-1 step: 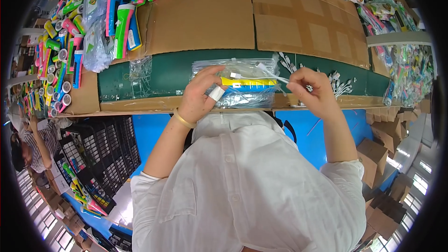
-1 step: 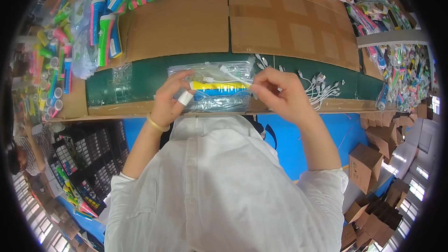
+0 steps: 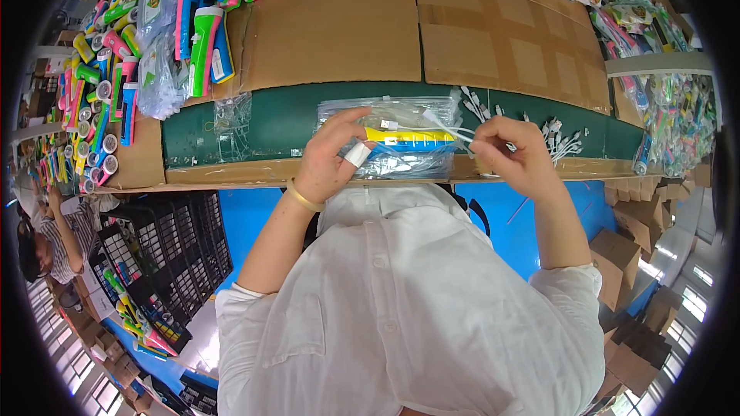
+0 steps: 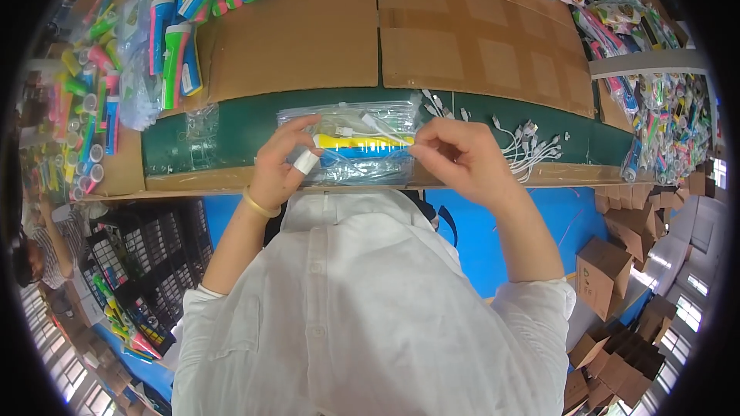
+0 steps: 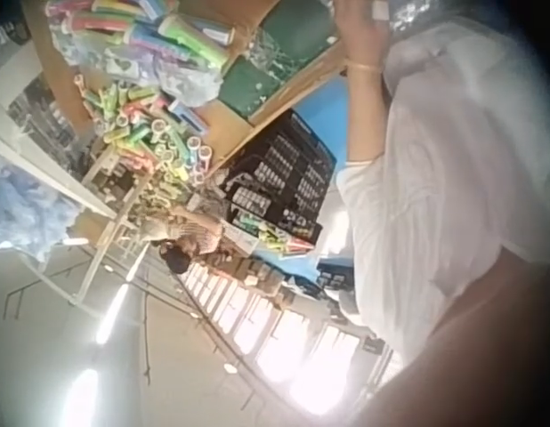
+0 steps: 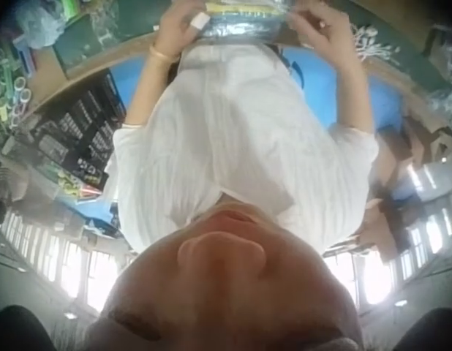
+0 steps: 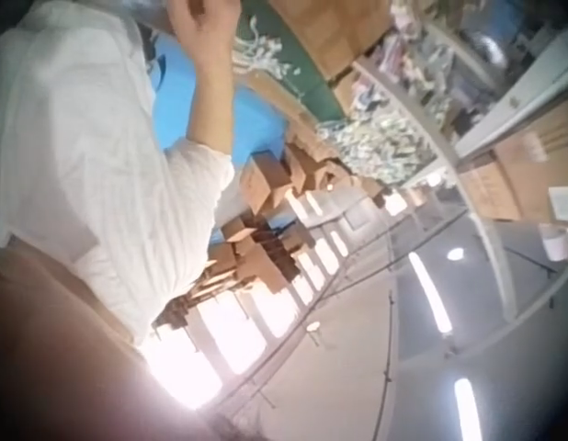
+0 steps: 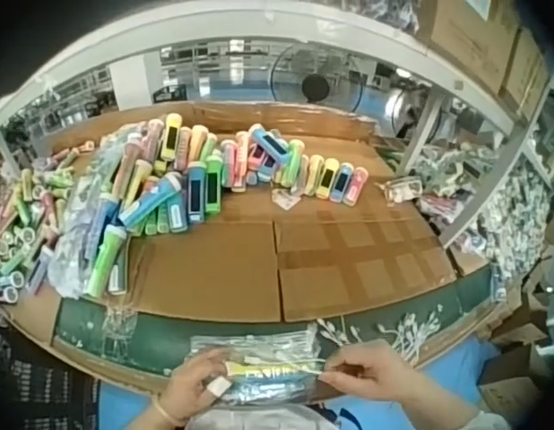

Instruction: Packaging handheld flashlights and USB charging cables into individual plastic bags at a factory workbench.

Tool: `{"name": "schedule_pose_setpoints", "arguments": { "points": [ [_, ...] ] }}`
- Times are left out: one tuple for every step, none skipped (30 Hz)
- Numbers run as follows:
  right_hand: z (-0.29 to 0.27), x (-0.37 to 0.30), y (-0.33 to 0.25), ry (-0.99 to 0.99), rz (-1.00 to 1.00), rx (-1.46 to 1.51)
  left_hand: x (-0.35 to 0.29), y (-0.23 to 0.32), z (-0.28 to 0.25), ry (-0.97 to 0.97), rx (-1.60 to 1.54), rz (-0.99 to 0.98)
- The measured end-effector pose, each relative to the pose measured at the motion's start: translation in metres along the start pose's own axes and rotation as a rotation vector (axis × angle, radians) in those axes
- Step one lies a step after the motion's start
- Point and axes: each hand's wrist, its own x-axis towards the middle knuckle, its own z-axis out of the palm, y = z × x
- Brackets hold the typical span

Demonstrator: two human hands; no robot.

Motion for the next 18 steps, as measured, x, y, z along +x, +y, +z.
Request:
{"name": "schedule_pose_setpoints", "arguments": {
  "points": [
    [0.004, 0.003, -0.002, -0.002, -0.003, 0.001, 0.0, 0.002, 0.0, 0.055, -0.003, 0.0],
    [0.008, 0.005, -0.004, -0.017, -0.027, -0.091, -0.001, 0.003, -0.002, 0.051, -0.005, 0.003],
    [0.012, 0.008, -0.006, -0.032, -0.051, -0.183, -0.003, 0.005, -0.005, 0.071, 0.008, -0.107],
    [0.016, 0.013, -0.006, -0.029, -0.049, -0.183, -0.005, 0.005, -0.009, 0.092, 0.023, -0.216],
    [0.022, 0.021, -0.003, -0.058, -0.082, -0.336, -0.01, -0.001, -0.012, 0.079, 0.081, -0.222],
    [0.027, 0.029, 0.001, -0.083, -0.113, -0.49, -0.011, -0.001, -0.013, 0.079, 0.081, -0.221],
    [0.035, 0.037, 0.005, -0.123, -0.116, -0.575, -0.012, 0.0, -0.014, 0.068, 0.083, -0.261],
    [0.044, 0.047, 0.013, -0.126, -0.12, -0.575, -0.014, 0.0, -0.015, 0.06, 0.085, -0.304],
    [0.053, 0.057, 0.022, -0.162, -0.244, -0.567, -0.014, 0.002, -0.014, 0.063, 0.087, -0.304],
    [0.06, 0.065, 0.024, -0.198, -0.369, -0.558, -0.012, 0.005, -0.011, 0.101, 0.049, -0.243],
    [0.067, 0.074, 0.015, -0.207, -0.379, -0.558, -0.012, 0.007, -0.009, 0.146, 0.014, -0.185],
    [0.072, 0.082, 0.002, -0.254, -0.277, -0.343, -0.012, 0.007, -0.008, 0.148, 0.048, -0.135],
    [0.075, 0.088, -0.006, -0.298, -0.171, -0.13, -0.013, 0.009, -0.008, 0.159, 0.051, -0.138],
    [0.078, 0.091, -0.005, -0.334, -0.105, -0.007, -0.013, 0.014, -0.007, 0.165, 0.014, -0.162],
    [0.082, 0.094, -0.004, -0.341, -0.109, -0.009, -0.013, 0.017, -0.007, 0.17, -0.025, -0.185],
    [0.085, 0.097, -0.002, -0.354, -0.201, -0.086, -0.013, 0.016, -0.007, 0.177, -0.024, -0.187],
    [0.089, 0.099, 0.001, -0.364, -0.291, -0.16, -0.013, 0.014, -0.006, 0.193, -0.011, -0.154],
    [0.095, 0.1, 0.008, -0.308, -0.354, -0.203, -0.013, 0.013, -0.005, 0.206, 0.001, -0.12]
  ]
}}
